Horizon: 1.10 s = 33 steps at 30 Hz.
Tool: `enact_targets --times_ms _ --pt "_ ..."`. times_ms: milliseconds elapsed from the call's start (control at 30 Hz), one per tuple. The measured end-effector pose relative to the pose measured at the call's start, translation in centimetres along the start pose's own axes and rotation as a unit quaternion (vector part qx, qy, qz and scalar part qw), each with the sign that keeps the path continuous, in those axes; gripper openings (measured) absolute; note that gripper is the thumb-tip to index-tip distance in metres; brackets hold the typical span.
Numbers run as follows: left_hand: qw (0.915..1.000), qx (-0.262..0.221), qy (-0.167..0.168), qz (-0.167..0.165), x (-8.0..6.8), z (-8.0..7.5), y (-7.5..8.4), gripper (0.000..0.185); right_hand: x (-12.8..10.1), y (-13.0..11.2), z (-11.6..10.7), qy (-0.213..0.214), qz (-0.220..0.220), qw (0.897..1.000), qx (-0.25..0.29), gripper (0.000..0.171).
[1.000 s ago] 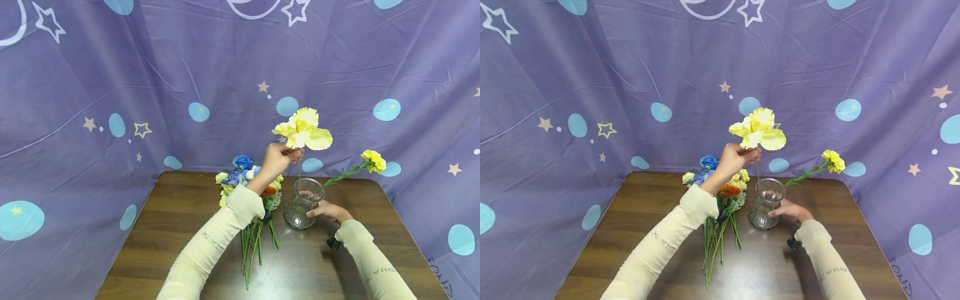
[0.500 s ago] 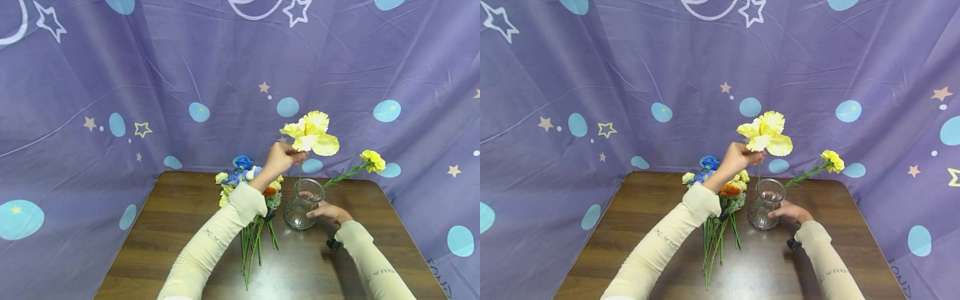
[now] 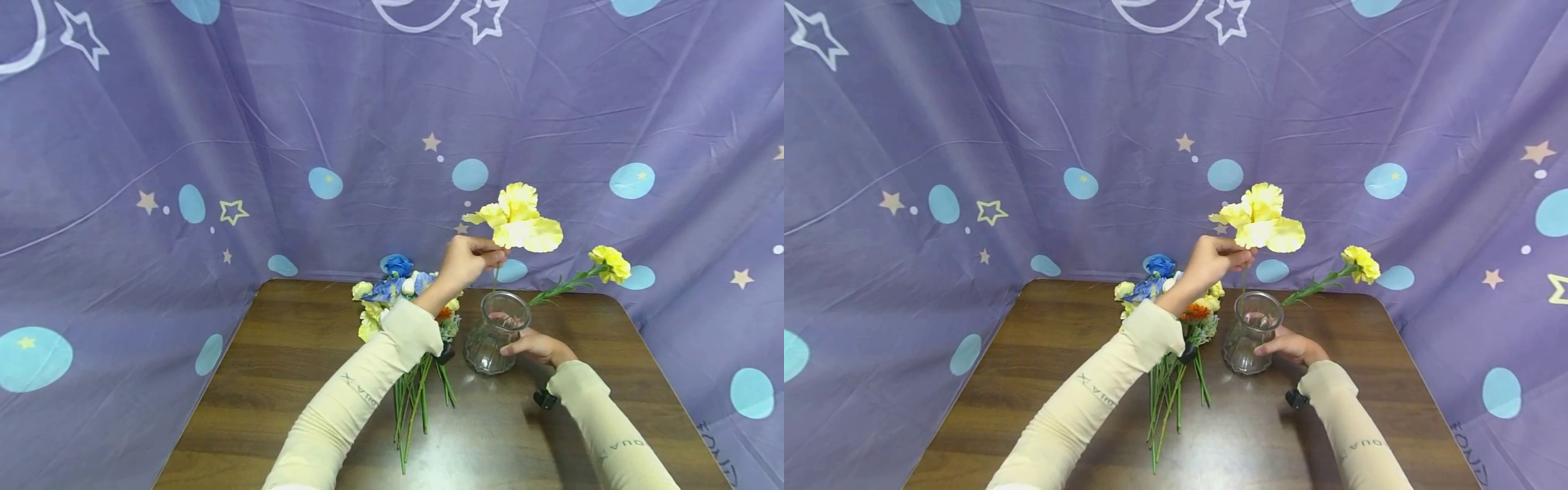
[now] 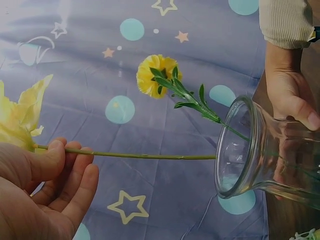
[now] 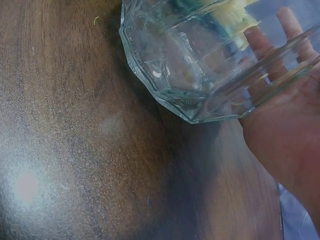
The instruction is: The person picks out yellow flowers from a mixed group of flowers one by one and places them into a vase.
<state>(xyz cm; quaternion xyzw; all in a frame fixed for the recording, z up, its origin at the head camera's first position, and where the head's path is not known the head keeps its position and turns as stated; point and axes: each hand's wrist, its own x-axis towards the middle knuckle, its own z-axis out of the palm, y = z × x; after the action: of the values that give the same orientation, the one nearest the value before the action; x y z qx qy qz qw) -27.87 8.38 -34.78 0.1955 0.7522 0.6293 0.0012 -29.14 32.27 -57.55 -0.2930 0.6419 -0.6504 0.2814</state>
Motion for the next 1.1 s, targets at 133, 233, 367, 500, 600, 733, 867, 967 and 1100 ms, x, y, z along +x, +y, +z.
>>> enact_targets --times_ms 133,233,367,500,600,733,867,967,1100 --pt "0.9999 -0.001 0.004 0.010 0.2 0.5 -0.4 0.014 0.0 0.1 -0.1 0.002 0.006 1.000 -0.002 0.071" --pt "0.9999 -0.004 0.003 0.016 0.2 0.8 -0.6 0.014 0.0 0.2 -0.2 0.003 0.013 1.000 -0.003 0.070" --pt "0.9997 0.007 0.004 0.022 0.2 1.1 -1.0 0.014 0.0 0.2 -0.2 0.002 0.015 1.000 -0.003 0.070" --pt "0.9998 0.008 0.007 0.016 0.1 1.5 -1.3 0.015 0.0 0.1 -0.3 0.004 0.017 1.000 -0.005 0.070" --pt "0.9999 0.005 0.011 0.004 0.1 1.8 -1.6 0.015 0.1 0.1 -0.3 0.005 0.018 1.000 -0.003 0.070" --pt "0.9998 0.007 0.017 -0.008 0.1 2.2 -2.1 0.014 0.0 0.0 -0.2 0.011 0.020 1.000 -0.001 0.072" --pt "0.9996 0.019 0.018 -0.011 0.2 2.5 -2.5 0.014 0.0 -0.2 0.1 0.026 0.028 0.999 -0.004 0.081" --pt "0.9992 0.032 0.017 -0.016 0.3 2.6 -2.9 0.014 0.0 -0.3 0.4 0.034 0.033 0.999 -0.006 0.086" --pt "0.9981 0.048 0.022 -0.032 0.5 3.0 -3.6 0.013 -0.1 -0.3 0.5 0.044 0.041 0.998 -0.013 0.088"
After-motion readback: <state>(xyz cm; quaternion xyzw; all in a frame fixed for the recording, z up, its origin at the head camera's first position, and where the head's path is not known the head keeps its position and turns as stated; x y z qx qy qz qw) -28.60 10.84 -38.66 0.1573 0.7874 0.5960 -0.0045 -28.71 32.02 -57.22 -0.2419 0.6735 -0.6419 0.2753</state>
